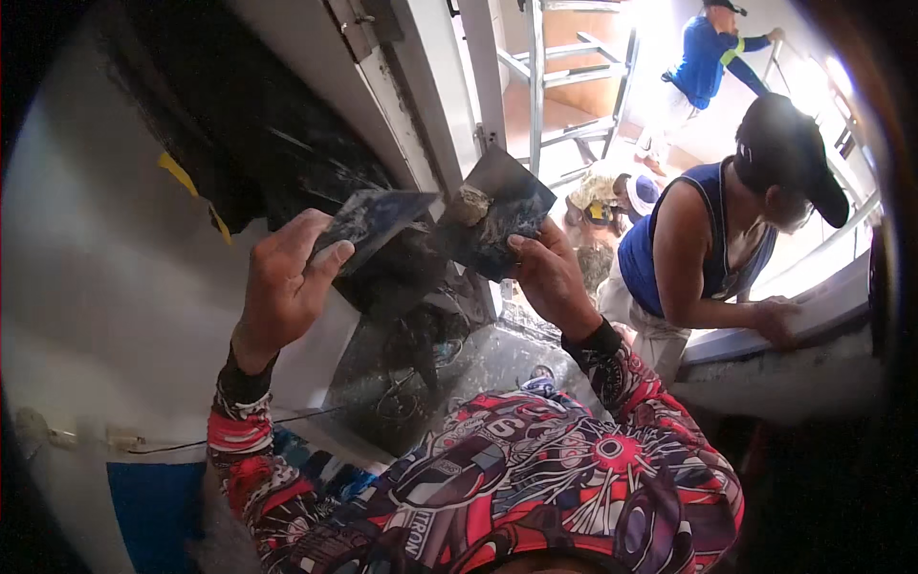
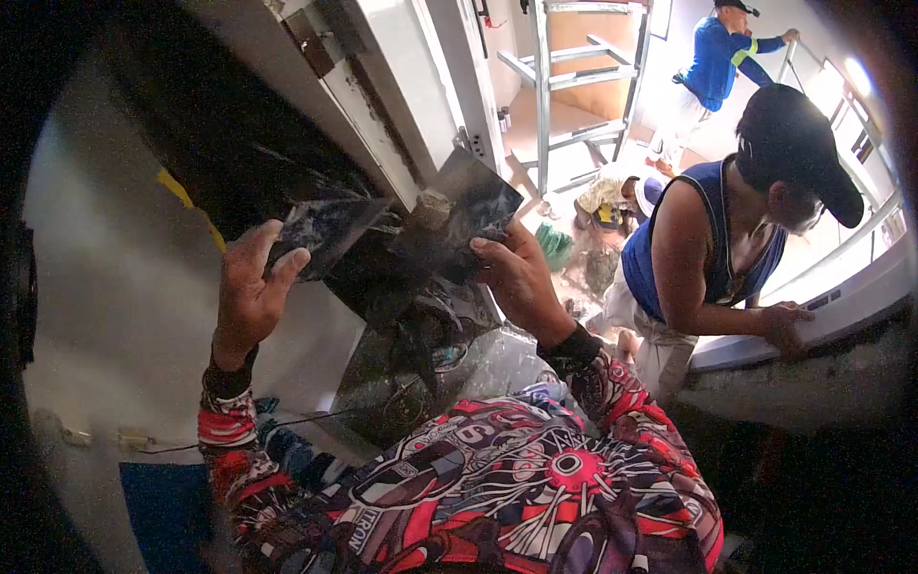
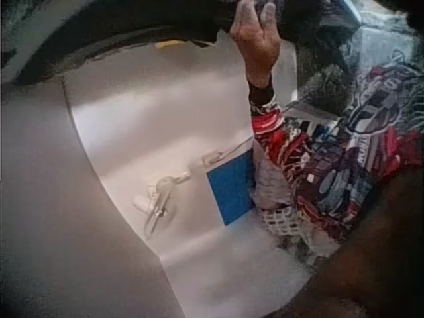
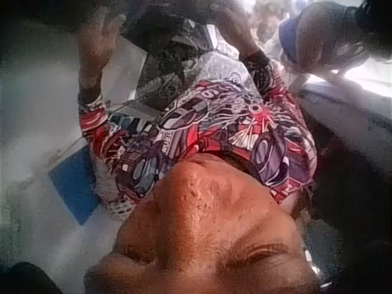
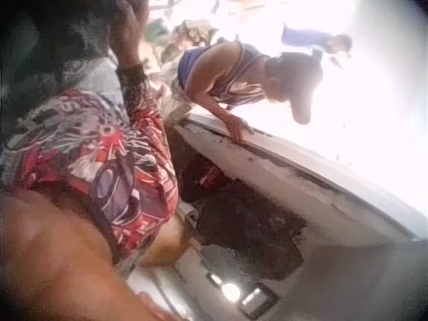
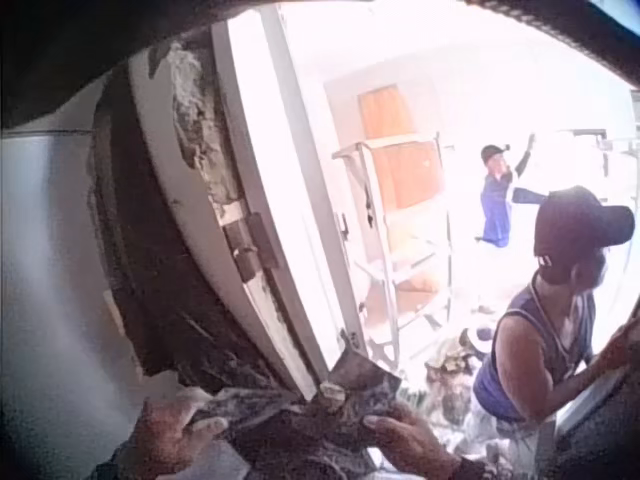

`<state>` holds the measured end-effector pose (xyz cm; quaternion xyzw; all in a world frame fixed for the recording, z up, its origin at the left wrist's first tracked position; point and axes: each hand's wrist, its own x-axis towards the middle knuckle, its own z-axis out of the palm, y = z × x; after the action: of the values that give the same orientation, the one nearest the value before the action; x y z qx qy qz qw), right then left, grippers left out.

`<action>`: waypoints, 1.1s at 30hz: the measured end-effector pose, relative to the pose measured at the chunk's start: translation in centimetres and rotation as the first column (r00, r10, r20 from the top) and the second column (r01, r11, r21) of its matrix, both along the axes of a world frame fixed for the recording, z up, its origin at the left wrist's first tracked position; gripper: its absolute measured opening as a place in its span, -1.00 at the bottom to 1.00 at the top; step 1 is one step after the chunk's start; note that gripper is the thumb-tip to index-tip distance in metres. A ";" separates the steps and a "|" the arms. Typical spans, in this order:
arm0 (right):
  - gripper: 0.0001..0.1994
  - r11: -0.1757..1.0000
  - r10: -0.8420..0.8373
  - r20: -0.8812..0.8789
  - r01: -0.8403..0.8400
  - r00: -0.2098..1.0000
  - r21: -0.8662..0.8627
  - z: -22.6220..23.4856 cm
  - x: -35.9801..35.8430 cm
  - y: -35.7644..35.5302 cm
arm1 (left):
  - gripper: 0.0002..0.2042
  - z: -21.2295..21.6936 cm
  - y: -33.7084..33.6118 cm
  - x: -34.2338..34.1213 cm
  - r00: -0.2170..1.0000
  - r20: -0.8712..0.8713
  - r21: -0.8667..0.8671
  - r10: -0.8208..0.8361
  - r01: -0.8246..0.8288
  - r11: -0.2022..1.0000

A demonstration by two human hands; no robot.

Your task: The person holds and transfers mortar between two scraper plates and applies the mortar to the wall around the door frame using the plates.

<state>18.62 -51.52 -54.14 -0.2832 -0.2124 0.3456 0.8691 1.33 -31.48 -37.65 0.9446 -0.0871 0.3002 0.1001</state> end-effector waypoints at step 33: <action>-0.63 0.983 0.102 0.241 -0.060 0.965 -0.174 0.3 1.6 -3.2 | -0.85 -2.2 -3.0 3.4 0.999 -0.039 0.441 -0.032 0.046 0.896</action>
<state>20.24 -54.69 -53.88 -0.3866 -0.3020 0.3590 0.7941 4.77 -34.46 -39.82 0.9453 -0.1702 0.2558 -0.1095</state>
